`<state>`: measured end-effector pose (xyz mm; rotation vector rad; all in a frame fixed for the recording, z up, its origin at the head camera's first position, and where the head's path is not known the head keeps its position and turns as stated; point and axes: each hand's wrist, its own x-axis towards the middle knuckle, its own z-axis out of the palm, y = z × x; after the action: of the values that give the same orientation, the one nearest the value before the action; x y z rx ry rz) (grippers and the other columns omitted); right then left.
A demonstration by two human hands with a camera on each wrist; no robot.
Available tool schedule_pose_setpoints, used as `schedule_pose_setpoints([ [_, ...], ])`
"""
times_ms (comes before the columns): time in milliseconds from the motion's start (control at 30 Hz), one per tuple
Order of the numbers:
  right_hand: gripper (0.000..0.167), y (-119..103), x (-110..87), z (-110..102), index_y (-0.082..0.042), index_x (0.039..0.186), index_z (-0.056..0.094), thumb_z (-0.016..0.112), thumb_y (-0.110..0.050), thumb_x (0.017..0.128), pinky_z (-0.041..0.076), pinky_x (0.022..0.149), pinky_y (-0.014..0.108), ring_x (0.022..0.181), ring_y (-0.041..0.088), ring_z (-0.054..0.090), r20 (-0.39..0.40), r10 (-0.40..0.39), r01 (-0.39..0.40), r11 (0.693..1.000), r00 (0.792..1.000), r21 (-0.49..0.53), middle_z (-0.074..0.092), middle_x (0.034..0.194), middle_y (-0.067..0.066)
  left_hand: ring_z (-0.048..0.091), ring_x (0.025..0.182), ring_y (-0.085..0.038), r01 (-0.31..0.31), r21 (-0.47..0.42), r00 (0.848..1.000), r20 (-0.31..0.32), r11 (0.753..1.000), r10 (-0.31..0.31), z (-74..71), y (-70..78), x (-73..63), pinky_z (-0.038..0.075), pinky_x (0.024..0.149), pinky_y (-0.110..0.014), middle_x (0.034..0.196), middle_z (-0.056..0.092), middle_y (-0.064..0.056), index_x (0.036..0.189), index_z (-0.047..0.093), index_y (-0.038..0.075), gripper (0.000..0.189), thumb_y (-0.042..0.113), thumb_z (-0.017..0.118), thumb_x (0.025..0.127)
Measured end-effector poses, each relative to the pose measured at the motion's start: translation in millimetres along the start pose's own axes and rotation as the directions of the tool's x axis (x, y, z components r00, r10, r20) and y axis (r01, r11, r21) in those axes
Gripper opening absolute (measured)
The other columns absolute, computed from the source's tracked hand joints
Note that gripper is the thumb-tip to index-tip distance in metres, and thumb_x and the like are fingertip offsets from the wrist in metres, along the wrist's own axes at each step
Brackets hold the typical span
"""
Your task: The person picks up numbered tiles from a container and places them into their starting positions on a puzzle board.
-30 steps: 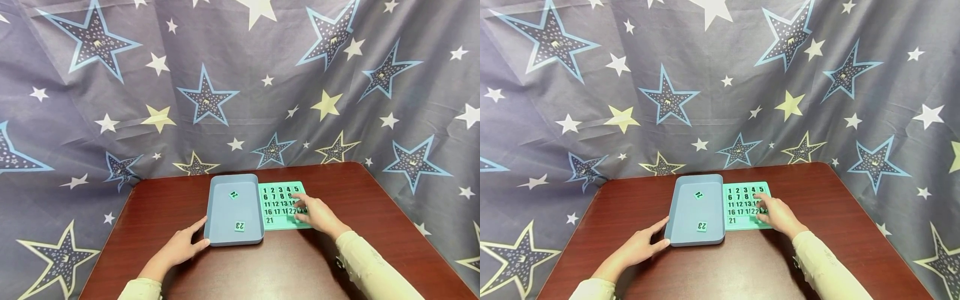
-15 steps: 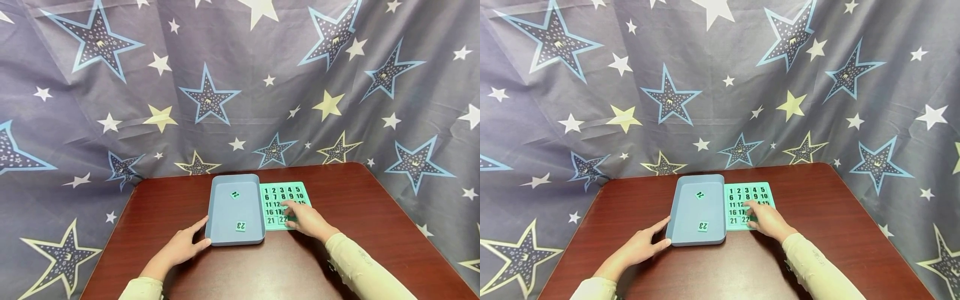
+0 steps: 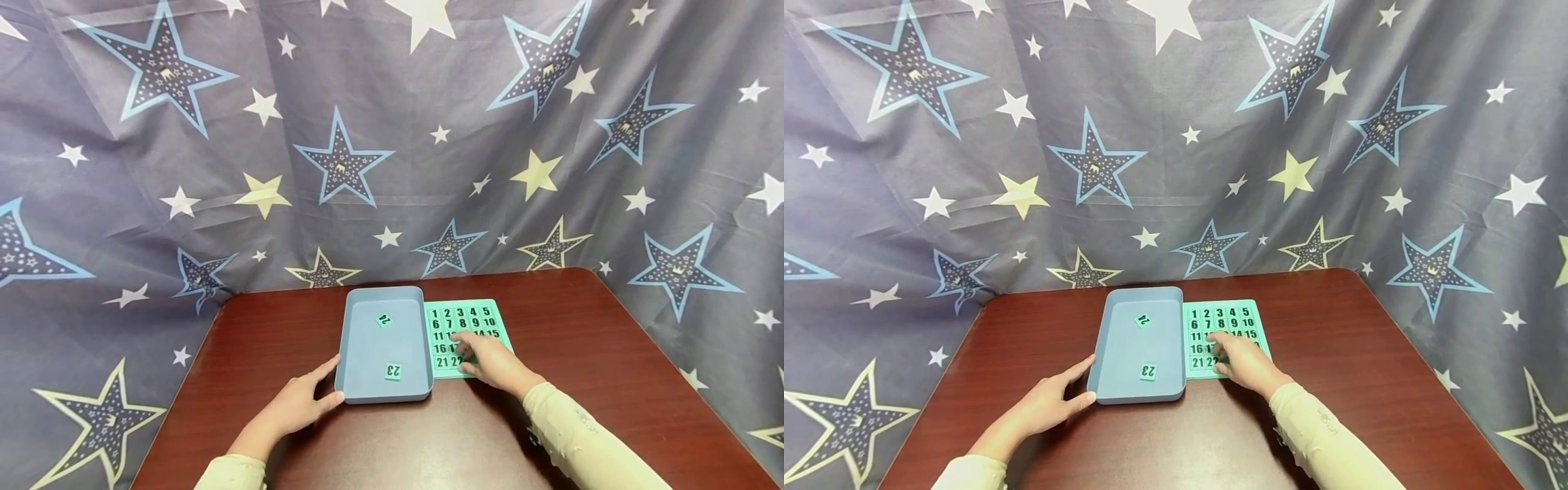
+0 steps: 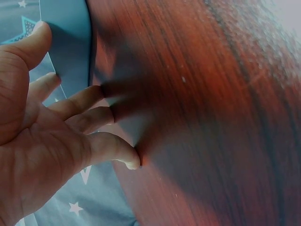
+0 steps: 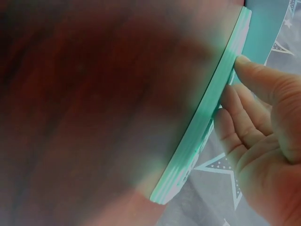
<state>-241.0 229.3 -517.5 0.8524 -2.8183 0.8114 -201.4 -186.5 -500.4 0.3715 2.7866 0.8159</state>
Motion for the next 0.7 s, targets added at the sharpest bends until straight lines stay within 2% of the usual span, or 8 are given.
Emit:
schedule_pose_setpoints([
  [333,0.051,-0.8,-2.8,2.4,0.002,0.137,0.063,0.084,-0.003,0.09,0.064,0.085,0.041,0.095,0.029,0.079,-0.014,0.007,-0.007,1.0,1.0,0.02,0.078,0.11,0.013,0.063,0.137,-0.041,-0.006,0.007,1.0,-0.003,1.0,0.006,-0.1,-1.0,0.8,0.048,0.113,-0.062,0.155,0.06,-0.021,0.166,0.043,0.025,0.078,0.045,0.077,0.098],
  [700,0.05,0.8,-2.7,3.8,0.001,0.136,0.063,0.084,-0.004,0.09,0.064,0.085,0.04,0.096,0.028,0.079,0.0,0.035,-0.035,0.999,0.999,0.024,0.078,0.111,0.013,0.061,0.139,-0.044,-0.013,0.006,1.0,-0.007,1.0,0.013,0.5,-0.6,-0.2,0.048,0.114,-0.063,0.154,0.06,-0.023,0.166,0.043,0.024,0.078,0.044,0.077,0.099],
])
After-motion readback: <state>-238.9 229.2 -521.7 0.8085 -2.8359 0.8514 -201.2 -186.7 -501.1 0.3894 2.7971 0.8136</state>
